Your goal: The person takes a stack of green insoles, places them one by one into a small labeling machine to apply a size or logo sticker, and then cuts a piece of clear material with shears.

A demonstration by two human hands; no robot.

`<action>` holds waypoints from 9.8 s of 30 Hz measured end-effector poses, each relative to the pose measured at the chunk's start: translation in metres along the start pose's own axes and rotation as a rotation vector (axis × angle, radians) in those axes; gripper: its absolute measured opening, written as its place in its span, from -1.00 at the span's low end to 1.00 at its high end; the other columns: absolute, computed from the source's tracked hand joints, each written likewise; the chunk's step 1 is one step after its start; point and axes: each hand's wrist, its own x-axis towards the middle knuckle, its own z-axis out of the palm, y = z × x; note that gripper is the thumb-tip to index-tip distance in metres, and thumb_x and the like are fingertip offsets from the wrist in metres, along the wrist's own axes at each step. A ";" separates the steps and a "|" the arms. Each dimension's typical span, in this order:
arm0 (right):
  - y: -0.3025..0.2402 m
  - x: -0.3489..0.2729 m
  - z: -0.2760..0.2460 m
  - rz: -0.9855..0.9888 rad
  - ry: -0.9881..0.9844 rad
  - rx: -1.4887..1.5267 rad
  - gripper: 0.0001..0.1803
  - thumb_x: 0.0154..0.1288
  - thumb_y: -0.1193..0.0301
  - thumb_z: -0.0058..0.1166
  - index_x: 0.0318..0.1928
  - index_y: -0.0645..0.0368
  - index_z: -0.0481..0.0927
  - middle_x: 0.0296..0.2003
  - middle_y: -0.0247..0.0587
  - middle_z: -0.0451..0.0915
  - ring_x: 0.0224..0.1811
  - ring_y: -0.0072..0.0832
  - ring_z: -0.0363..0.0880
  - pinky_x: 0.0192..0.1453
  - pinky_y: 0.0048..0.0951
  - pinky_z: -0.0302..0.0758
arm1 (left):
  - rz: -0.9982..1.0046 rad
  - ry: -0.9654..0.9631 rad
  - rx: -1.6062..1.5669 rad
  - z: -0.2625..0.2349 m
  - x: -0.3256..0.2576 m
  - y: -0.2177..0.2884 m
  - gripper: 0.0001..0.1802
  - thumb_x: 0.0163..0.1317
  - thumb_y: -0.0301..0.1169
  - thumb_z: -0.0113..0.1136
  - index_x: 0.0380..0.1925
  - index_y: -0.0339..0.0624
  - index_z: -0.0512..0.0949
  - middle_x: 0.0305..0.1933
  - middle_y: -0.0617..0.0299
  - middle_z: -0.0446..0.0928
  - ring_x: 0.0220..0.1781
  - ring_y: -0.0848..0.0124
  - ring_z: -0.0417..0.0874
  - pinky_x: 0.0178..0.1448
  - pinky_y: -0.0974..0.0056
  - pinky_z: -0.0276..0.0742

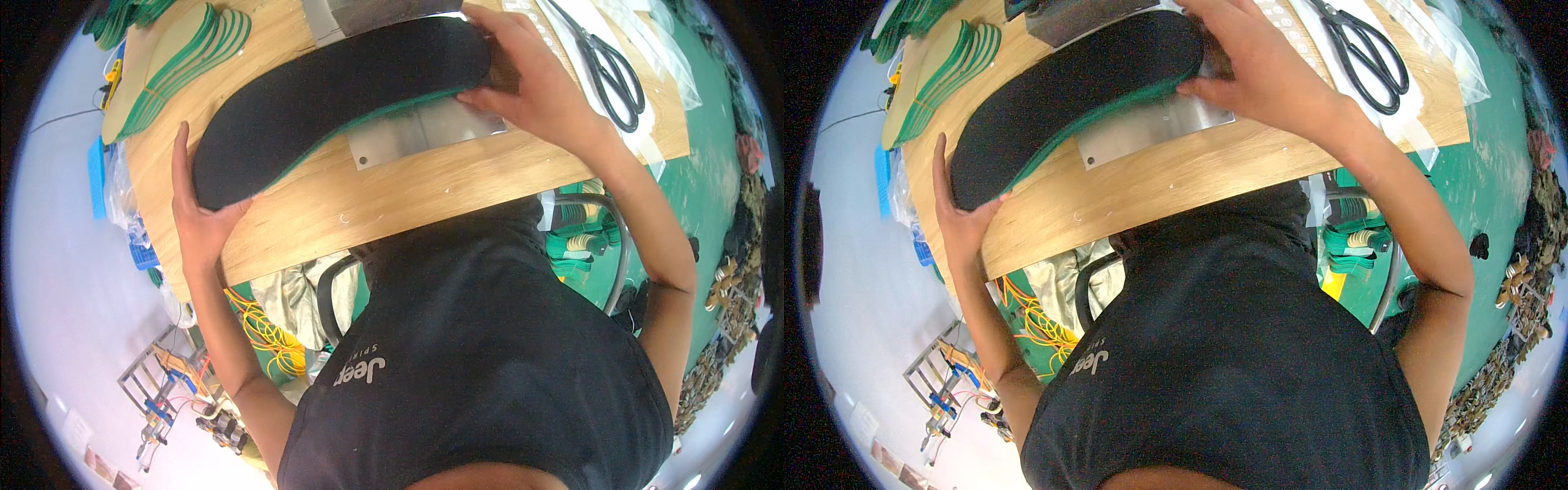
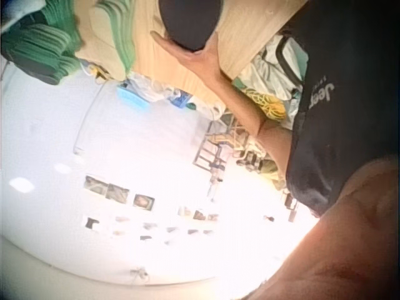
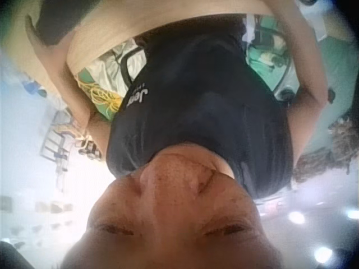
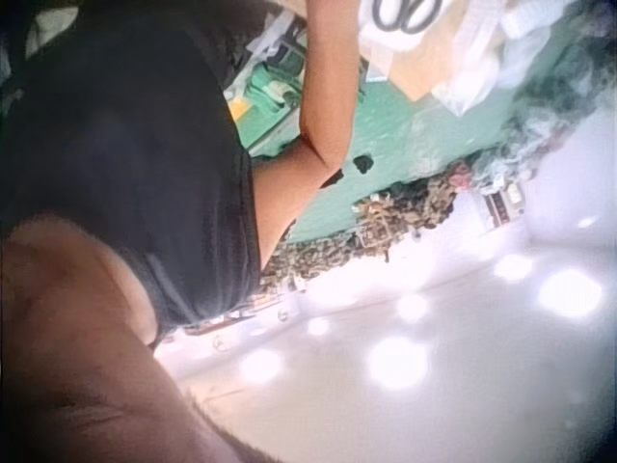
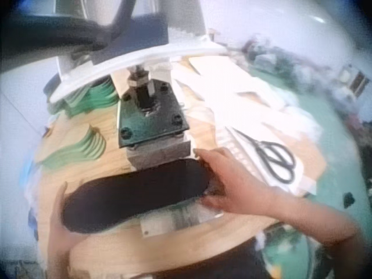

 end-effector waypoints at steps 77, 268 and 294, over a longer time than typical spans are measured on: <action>-0.047 -0.135 -0.029 0.511 0.399 1.160 -0.28 0.11 0.23 0.28 0.18 0.40 0.33 -0.44 -0.28 0.46 -0.52 -0.60 0.41 -0.47 -0.62 0.31 | -0.197 -0.414 -1.220 0.184 0.014 0.151 -0.69 0.30 -0.43 0.11 0.00 -0.31 0.38 -0.28 0.10 0.61 -0.29 0.40 0.68 -0.25 0.36 0.61; -0.055 0.005 0.041 0.738 0.182 1.212 -0.72 0.36 0.29 0.01 -0.43 0.21 0.56 -0.67 -0.44 0.47 -0.75 -0.72 0.30 -0.72 -0.64 0.12 | 0.620 -0.130 0.283 0.051 0.095 0.057 -0.37 -0.05 -0.18 0.41 0.03 -0.21 0.48 0.03 0.00 0.50 0.05 0.04 0.49 0.14 0.15 0.39; -0.057 0.006 0.030 0.809 0.129 1.234 -0.72 0.36 0.27 0.01 -0.35 0.24 0.57 -0.63 -0.39 0.53 -0.74 -0.75 0.37 -0.73 -0.68 0.14 | 0.105 -0.050 -0.127 0.033 0.089 0.040 -0.73 -0.10 -0.54 0.00 -0.32 -0.39 0.51 -0.39 0.19 0.51 -0.31 0.42 0.48 -0.20 0.32 0.44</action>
